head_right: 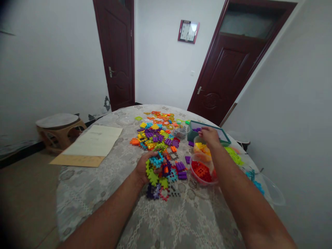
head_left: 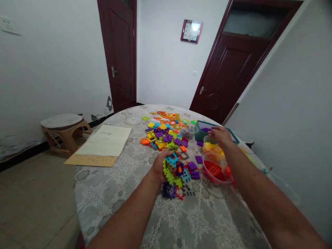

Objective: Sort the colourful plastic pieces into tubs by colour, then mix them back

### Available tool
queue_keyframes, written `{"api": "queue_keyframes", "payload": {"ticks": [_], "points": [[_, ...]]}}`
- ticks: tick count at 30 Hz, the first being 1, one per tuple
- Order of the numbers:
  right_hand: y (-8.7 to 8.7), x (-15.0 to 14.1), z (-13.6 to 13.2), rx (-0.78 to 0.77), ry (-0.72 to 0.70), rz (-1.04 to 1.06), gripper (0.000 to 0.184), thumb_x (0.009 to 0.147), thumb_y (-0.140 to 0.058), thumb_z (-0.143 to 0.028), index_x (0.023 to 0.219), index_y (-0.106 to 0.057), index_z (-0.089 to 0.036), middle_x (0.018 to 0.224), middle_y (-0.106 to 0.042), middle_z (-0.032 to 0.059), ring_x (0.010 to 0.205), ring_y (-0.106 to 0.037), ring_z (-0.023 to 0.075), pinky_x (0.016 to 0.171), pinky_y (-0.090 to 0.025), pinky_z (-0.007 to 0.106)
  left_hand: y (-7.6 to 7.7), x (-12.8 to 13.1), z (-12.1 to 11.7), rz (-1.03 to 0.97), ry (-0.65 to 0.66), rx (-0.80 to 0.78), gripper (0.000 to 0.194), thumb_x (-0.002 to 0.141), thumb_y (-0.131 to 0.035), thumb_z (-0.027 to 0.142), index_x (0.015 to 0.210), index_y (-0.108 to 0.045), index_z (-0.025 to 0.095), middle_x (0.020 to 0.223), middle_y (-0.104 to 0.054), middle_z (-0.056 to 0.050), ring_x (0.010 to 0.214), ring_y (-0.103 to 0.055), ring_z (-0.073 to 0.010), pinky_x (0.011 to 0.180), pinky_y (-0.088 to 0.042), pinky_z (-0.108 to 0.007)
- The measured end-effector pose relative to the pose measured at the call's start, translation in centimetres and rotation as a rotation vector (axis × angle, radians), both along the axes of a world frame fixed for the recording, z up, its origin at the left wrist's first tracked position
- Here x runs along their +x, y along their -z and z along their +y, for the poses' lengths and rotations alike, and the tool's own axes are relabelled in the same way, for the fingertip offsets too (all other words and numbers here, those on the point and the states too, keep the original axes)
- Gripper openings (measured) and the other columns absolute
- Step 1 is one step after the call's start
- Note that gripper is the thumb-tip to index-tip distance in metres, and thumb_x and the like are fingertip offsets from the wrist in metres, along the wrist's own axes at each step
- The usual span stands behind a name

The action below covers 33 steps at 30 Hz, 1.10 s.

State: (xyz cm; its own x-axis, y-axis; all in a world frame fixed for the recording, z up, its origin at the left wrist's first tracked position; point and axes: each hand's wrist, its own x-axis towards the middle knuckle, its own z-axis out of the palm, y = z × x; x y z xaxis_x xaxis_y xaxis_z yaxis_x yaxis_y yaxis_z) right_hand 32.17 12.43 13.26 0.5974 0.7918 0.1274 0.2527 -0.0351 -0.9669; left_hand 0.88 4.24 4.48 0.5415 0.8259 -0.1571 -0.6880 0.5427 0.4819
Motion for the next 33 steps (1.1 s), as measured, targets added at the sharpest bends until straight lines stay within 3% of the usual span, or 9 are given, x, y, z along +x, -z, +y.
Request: {"api": "queue_keyframes", "payload": {"ticks": [3, 6, 9, 14, 20, 26, 33], "points": [[0.2, -3.9, -3.6, -0.003, -0.222, -0.042, 0.021, 0.084, -0.072, -0.02, 0.104, -0.071, -0.016, 0.086, -0.076, 0.008, 0.074, -0.074, 0.0187, 0.069, -0.063, 0.03, -0.2, 0.2, -0.3, 0.041, 0.022, 0.078, 0.033, 0.079, -0.072, 0.022, 0.11, -0.066, 0.013, 0.088, -0.075, -0.009, 0.061, -0.071, -0.0188, 0.034, -0.037, -0.018], [0.7, -8.4, -8.5, 0.033, -0.561, -0.343, 0.029, 0.094, -0.066, -0.032, 0.119, -0.073, -0.019, 0.096, -0.076, 0.007, 0.08, -0.073, 0.0192, 0.072, -0.061, 0.032, -0.5, 0.5, -0.8, 0.091, 0.014, 0.17, 0.043, 0.078, -0.073, 0.024, 0.12, -0.067, 0.015, 0.089, -0.074, -0.007, 0.06, -0.07, -0.0183, 0.035, -0.037, -0.019], [1.8, -12.0, -12.3, 0.173, -0.646, -0.632, 0.026, 0.098, -0.064, -0.03, 0.121, -0.074, -0.024, 0.107, -0.074, 0.0063, 0.089, -0.069, 0.0192, 0.084, -0.058, 0.035, -0.9, 0.8, -1.4, 0.115, -0.006, 0.26, 0.048, 0.076, -0.074, 0.023, 0.123, -0.069, 0.014, 0.09, -0.075, -0.008, 0.063, -0.07, -0.0182, 0.049, -0.049, -0.024], [4.2, -14.3, -14.2, 0.376, -0.537, -0.701, 0.014, 0.099, -0.063, -0.023, 0.109, -0.073, -0.026, 0.103, -0.069, 0.006, 0.092, -0.066, 0.0214, 0.081, -0.057, 0.035, -1.6, 0.8, -1.9, 0.136, 0.002, 0.297, 0.053, 0.07, -0.076, 0.019, 0.123, -0.072, 0.014, 0.099, -0.077, -0.011, 0.077, -0.072, -0.0229, 0.071, -0.056, -0.032], [6.5, -13.8, -15.0, 0.569, -0.425, -0.717, 0.02, 0.103, -0.058, -0.018, 0.116, -0.07, -0.027, 0.114, -0.067, 0.0085, 0.107, -0.067, 0.0237, 0.093, -0.058, 0.042, -0.7, 0.9, -1.7, 0.201, 0.059, 0.29, 0.07, 0.069, -0.076, 0.02, 0.139, -0.066, 0.019, 0.094, -0.076, -0.007, 0.074, -0.071, -0.0218, 0.068, -0.052, -0.029], [7.4, -13.0, -15.5, 0.615, -0.338, -0.779, 0.023, 0.102, -0.06, -0.017, 0.119, -0.071, -0.029, 0.116, -0.068, 0.0086, 0.11, -0.068, 0.0254, 0.097, -0.059, 0.046, -0.5, 1.1, -2.1, 0.198, 0.111, 0.338, 0.06, 0.071, -0.079, 0.019, 0.13, -0.071, 0.016, 0.089, -0.075, -0.008, 0.07, -0.07, -0.0208, 0.064, -0.051, -0.028], [7.9, -12.7, -15.6, 0.629, -0.323, -0.848, 0.024, 0.104, -0.059, -0.019, 0.121, -0.072, -0.03, 0.117, -0.069, 0.0091, 0.112, -0.069, 0.0248, 0.1, -0.06, 0.046, -0.8, 0.6, -1.8, 0.171, 0.073, 0.251, 0.054, 0.07, -0.077, 0.021, 0.124, -0.073, 0.013, 0.095, -0.078, -0.012, 0.066, -0.069, -0.0192, 0.055, -0.051, -0.025]]}}
